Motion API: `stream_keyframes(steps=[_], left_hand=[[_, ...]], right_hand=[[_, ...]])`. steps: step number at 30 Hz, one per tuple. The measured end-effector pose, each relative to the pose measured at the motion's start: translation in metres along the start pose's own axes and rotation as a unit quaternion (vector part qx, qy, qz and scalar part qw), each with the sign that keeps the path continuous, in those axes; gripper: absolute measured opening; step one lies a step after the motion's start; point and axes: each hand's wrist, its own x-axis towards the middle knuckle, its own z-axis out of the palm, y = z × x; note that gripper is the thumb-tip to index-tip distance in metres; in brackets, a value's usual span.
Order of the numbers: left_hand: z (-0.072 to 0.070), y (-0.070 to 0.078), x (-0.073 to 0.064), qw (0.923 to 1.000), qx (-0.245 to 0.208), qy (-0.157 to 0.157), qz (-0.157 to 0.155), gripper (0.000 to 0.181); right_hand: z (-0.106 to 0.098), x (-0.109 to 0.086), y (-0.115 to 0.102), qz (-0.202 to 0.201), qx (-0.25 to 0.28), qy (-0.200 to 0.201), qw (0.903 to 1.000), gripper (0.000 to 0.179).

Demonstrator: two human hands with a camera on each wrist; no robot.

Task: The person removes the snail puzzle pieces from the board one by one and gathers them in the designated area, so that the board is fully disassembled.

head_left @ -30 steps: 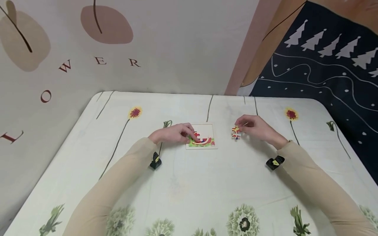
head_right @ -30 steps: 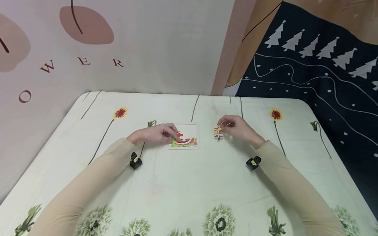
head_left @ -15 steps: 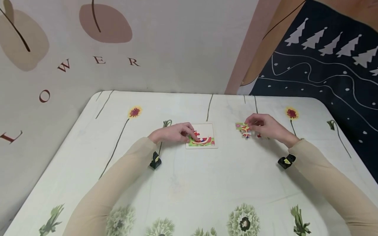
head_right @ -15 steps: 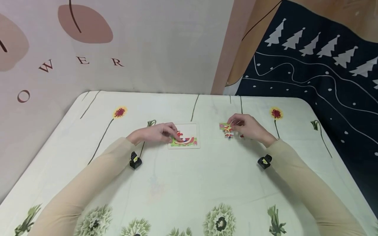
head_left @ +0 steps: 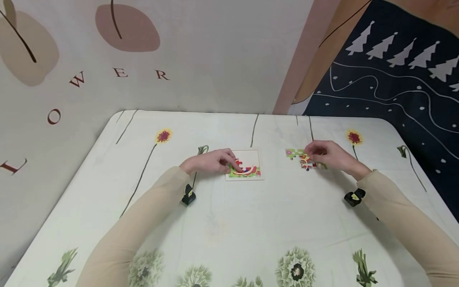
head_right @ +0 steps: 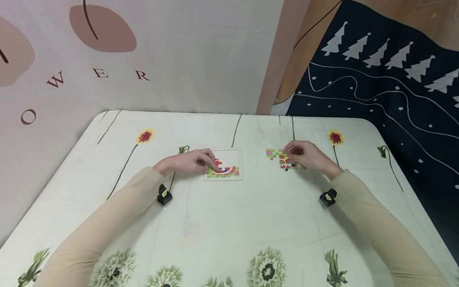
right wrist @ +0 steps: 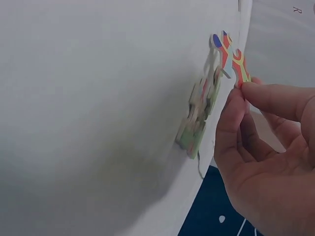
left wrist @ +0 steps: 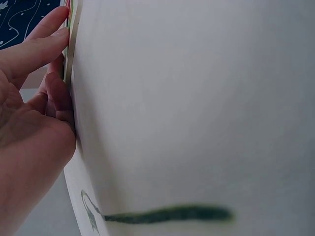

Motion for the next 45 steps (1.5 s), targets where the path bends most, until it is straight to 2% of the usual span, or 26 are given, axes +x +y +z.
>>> stream_keyframes(steps=[6, 25, 37, 45], left_hand=[[-0.0003, -0.0002, 0.0001, 1.0000, -0.005, 0.000, -0.002, 0.030], [0.0003, 0.0006, 0.0001, 0.9999, -0.009, -0.001, 0.013, 0.030], [-0.0003, 0.0011, 0.0003, 0.9999, -0.009, -0.001, 0.006, 0.030], [0.0001, -0.0023, 0.0010, 0.9999, -0.013, 0.000, 0.004, 0.031]], right_hand=[[0.0010, 0.0005, 0.0041, 0.014, -0.005, -0.006, 0.9999, 0.021], [0.0018, 0.0003, 0.0065, 0.001, -0.017, -0.008, 0.9998, 0.019], [0.0028, 0.0011, 0.0055, 0.009, -0.030, -0.012, 0.9994, 0.021], [0.0061, -0.0013, 0.0029, -0.006, -0.043, -0.009, 0.9990, 0.020]])
